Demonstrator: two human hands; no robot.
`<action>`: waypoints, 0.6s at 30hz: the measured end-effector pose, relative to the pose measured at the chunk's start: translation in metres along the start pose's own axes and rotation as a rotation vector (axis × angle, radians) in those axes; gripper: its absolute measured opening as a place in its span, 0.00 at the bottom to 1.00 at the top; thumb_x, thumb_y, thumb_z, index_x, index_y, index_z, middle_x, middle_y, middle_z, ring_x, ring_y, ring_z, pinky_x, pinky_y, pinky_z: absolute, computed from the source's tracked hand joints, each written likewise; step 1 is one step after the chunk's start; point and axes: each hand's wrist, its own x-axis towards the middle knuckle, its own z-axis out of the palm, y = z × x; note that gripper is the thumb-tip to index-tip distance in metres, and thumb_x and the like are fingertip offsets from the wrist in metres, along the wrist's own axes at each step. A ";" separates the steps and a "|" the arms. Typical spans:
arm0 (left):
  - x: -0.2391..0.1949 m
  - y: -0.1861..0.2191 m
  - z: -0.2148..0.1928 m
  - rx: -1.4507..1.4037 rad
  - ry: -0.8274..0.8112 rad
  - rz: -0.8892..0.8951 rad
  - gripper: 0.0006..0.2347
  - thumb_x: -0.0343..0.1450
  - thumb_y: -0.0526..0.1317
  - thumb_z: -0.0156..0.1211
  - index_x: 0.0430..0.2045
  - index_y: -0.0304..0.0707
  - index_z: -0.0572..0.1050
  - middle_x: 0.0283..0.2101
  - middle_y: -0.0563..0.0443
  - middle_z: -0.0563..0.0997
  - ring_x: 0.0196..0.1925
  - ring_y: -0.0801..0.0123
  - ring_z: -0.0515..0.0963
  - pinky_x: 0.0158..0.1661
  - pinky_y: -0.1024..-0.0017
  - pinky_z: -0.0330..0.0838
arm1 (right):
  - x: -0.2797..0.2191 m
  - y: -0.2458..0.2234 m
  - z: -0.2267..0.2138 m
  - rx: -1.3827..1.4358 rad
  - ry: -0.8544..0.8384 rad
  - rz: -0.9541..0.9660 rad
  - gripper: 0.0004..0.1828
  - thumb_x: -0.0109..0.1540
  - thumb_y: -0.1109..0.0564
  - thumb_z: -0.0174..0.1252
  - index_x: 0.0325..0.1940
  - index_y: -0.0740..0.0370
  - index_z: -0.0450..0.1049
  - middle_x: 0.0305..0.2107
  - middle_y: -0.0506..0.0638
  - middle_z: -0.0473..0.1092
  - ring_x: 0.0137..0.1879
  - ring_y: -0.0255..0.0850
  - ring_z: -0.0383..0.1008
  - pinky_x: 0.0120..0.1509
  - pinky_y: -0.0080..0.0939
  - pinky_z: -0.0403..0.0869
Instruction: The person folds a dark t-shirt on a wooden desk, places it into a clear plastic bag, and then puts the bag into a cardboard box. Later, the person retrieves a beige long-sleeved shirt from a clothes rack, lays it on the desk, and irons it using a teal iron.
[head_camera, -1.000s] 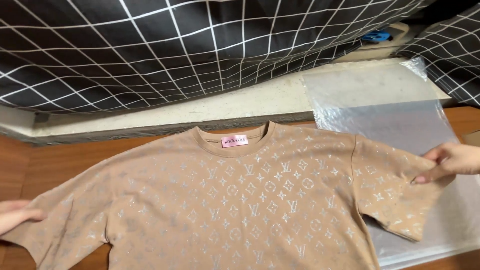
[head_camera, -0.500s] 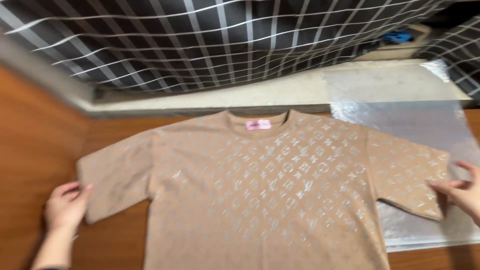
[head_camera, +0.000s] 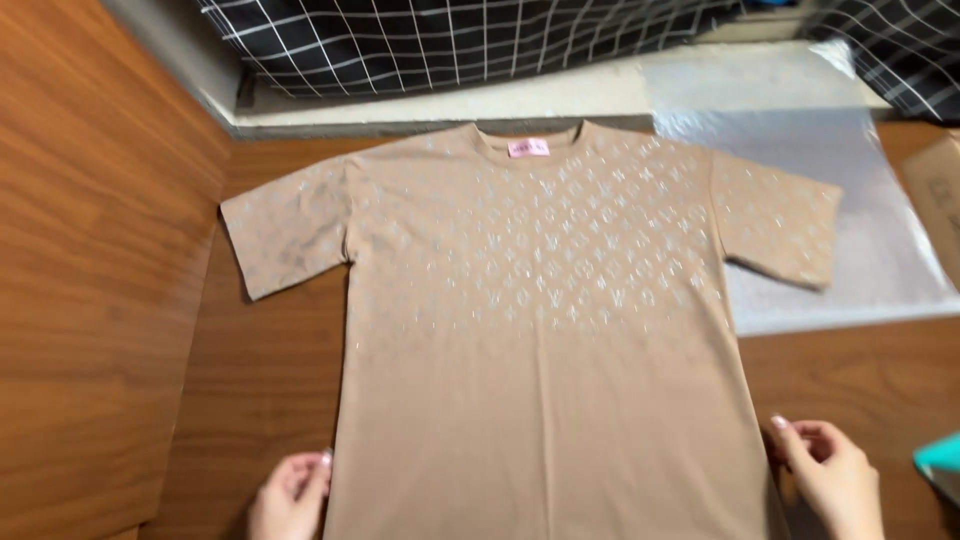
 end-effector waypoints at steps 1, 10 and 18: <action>-0.012 -0.015 -0.002 0.058 -0.058 -0.126 0.11 0.71 0.45 0.72 0.41 0.38 0.86 0.35 0.46 0.94 0.35 0.67 0.90 0.44 0.76 0.77 | -0.023 0.003 -0.005 -0.024 -0.056 0.062 0.25 0.65 0.34 0.66 0.46 0.57 0.89 0.35 0.56 0.87 0.47 0.49 0.84 0.61 0.47 0.70; -0.088 0.001 -0.049 0.311 -0.225 -0.095 0.19 0.61 0.53 0.80 0.42 0.46 0.87 0.37 0.54 0.95 0.39 0.73 0.91 0.47 0.76 0.80 | -0.051 0.089 0.014 -0.099 -0.030 -0.022 0.20 0.57 0.35 0.74 0.38 0.52 0.90 0.29 0.49 0.84 0.42 0.46 0.82 0.53 0.45 0.72; -0.134 0.019 -0.053 0.450 -0.093 -0.006 0.17 0.65 0.63 0.70 0.35 0.57 0.80 0.31 0.68 0.89 0.40 0.72 0.89 0.41 0.64 0.77 | -0.062 0.127 0.053 0.039 0.227 -0.083 0.30 0.59 0.32 0.73 0.51 0.55 0.78 0.41 0.56 0.81 0.49 0.54 0.81 0.59 0.53 0.72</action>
